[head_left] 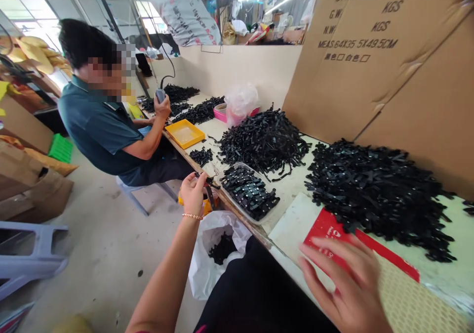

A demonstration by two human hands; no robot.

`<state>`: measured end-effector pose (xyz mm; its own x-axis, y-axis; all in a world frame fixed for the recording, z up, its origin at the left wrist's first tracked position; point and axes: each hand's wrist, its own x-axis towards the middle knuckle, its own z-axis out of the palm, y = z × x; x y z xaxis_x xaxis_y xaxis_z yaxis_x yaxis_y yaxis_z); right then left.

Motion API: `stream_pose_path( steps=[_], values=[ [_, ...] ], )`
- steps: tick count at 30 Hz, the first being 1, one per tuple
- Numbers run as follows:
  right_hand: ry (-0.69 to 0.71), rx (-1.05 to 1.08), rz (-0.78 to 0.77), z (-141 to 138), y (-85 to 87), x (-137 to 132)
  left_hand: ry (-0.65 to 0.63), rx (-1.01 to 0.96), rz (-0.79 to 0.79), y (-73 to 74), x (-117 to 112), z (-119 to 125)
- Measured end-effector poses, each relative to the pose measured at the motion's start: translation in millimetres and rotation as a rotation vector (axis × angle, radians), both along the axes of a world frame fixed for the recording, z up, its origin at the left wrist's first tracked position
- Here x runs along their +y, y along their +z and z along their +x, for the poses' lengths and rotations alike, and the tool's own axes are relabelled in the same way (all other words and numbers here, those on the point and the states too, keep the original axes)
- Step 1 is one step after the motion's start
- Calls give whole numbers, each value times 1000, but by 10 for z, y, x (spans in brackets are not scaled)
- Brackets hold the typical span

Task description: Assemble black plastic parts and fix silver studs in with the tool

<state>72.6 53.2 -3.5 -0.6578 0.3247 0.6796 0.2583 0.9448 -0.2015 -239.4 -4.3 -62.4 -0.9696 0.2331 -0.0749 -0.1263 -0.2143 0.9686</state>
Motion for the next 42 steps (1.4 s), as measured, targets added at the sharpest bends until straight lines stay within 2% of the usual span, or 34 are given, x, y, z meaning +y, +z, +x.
stream_pose_path(
  steps=[5, 8, 12, 16, 23, 26, 29, 33, 38, 42],
  values=[
    [190, -169, -52, -972, -2, 497, -72, 15, -20, -50, 39, 128],
    [214, -186, -95, -1245, -68, 596, -50, 146, -90, -114, 151, 195],
    [218, -227, -173, -1281, -163, 580, 66, 404, -302, -217, 300, 266],
    [199, -266, -240, -1323, -233, 562, 89, 479, -430, -317, 339, 308],
    [184, -301, -266, -1498, -329, 529, -121, 529, -333, -399, 312, 344],
    [177, -263, -308, -1548, -369, 494, -127, 517, -277, -414, 336, 322],
    [152, -211, -351, -1590, -396, 457, -118, 407, -157, -438, 363, 266],
    [49, -105, -435, -1614, -386, 442, -131, 285, -22, -468, 348, 192],
    [-30, -35, -418, -1590, -338, 433, -181, 373, -98, -480, 266, 164],
    [-37, -97, -346, -1623, -371, 367, -177, 370, -130, -483, 243, 179]
  ],
)
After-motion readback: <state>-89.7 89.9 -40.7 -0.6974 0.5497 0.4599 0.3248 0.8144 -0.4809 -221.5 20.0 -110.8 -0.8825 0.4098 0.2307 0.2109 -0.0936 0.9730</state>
